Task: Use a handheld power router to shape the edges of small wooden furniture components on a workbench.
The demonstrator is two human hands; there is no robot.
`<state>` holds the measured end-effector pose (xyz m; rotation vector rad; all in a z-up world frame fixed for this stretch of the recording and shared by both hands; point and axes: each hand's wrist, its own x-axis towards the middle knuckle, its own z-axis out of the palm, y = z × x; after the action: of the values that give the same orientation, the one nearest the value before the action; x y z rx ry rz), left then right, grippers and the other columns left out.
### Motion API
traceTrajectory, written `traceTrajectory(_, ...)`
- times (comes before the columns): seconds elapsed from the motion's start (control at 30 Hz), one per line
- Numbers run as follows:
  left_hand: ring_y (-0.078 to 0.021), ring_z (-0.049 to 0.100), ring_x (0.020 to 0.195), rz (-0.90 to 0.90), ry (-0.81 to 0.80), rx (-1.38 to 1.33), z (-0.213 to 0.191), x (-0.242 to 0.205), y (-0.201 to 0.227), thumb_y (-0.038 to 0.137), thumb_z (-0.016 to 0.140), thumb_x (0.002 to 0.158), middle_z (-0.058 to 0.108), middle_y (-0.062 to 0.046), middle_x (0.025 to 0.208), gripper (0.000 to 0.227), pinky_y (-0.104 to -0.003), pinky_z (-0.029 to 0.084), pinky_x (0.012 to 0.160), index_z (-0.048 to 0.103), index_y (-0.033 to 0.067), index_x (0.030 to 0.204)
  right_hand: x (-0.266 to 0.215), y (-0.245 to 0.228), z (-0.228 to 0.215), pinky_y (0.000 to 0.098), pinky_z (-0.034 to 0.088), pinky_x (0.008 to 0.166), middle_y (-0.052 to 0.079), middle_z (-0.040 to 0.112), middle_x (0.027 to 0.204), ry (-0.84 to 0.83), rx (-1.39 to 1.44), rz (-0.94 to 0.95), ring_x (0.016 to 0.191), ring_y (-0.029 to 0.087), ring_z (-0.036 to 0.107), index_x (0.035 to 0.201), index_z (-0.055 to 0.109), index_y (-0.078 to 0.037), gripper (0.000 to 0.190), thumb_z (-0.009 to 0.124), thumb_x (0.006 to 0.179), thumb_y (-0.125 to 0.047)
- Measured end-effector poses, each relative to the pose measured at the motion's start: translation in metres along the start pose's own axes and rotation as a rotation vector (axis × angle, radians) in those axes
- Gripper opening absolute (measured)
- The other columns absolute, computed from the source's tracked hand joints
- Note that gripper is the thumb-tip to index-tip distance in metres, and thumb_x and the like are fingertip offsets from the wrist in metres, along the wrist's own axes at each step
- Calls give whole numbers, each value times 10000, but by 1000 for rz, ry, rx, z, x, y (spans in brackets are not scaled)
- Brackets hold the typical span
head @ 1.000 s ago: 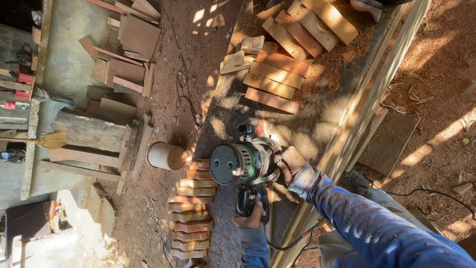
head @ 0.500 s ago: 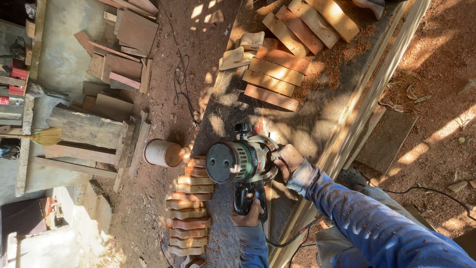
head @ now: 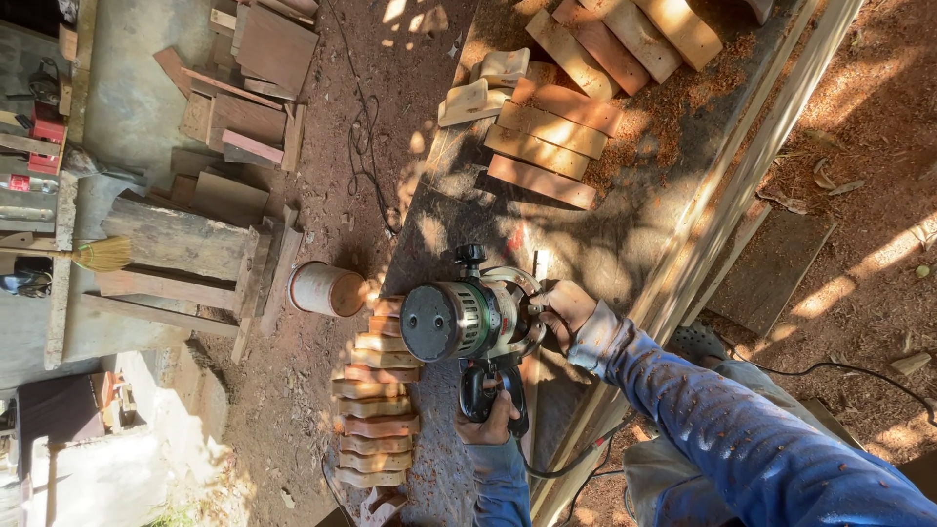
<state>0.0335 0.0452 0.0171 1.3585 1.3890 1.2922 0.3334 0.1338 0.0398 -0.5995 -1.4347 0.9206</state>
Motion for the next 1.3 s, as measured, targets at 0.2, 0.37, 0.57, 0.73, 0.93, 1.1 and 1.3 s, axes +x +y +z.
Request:
traceTrajectory(0.2, -160, 585, 411, -7, -1, 41, -6, -8, 6, -72, 686, 775, 709, -103, 646, 251, -297, 505, 411, 733, 36, 996, -9, 2, 5, 399, 446, 579, 116, 605, 664, 81, -166, -19, 557, 313, 516, 915, 713, -35, 178, 620, 845, -170)
traceTrajectory(0.37, -154, 551, 401, -58, 22, 17, -8, -12, 17, -82, 691, 759, 650, -85, 548, 268, -283, 471, 402, 745, 34, 994, -24, 2, 13, 395, 462, 681, 104, 569, 814, 157, -243, -44, 742, 297, 542, 1010, 715, -29, 177, 649, 900, -151)
traceTrajectory(0.57, -174, 562, 404, -101, 51, 32, -19, -14, 16, -83, 706, 751, 656, -95, 560, 242, -295, 489, 406, 750, 28, 961, -27, 2, 13, 416, 428, 659, 88, 537, 785, 62, -309, -43, 701, 289, 497, 1067, 726, -31, 229, 659, 849, -55)
traceTrajectory(0.73, -164, 553, 404, -86, 52, 21, -23, -16, 18, -77, 701, 766, 649, -82, 552, 248, -288, 482, 409, 740, 25, 988, -29, 29, 22, 373, 337, 495, 65, 507, 690, 56, -257, -224, 514, 243, 433, 1143, 710, -10, 312, 632, 842, 19)
traceTrajectory(0.93, -165, 573, 406, -61, 82, 27, -31, -22, 7, -61, 714, 765, 672, -89, 578, 248, -288, 487, 393, 735, 43, 990, -21, 15, 17, 396, 451, 593, 139, 643, 937, 21, -326, -260, 672, 323, 567, 1234, 685, -42, 364, 599, 885, -94)
traceTrajectory(1.1, -183, 583, 412, -60, 95, -50, -35, -28, 3, -63, 737, 763, 692, -124, 617, 260, -284, 480, 391, 725, 30, 1005, -18, 23, 19, 445, 523, 709, 227, 650, 1114, -23, -456, -313, 878, 392, 656, 1246, 678, -53, 415, 582, 869, -197)
traceTrajectory(1.3, -169, 602, 449, -30, 116, -46, -35, -39, 5, -71, 728, 792, 699, -93, 626, 290, -309, 516, 440, 737, 60, 1050, -45, 116, 45, 360, 396, 485, 49, 637, 890, -88, -811, -371, 566, 225, 514, 1421, 590, -359, 594, 691, 841, -436)
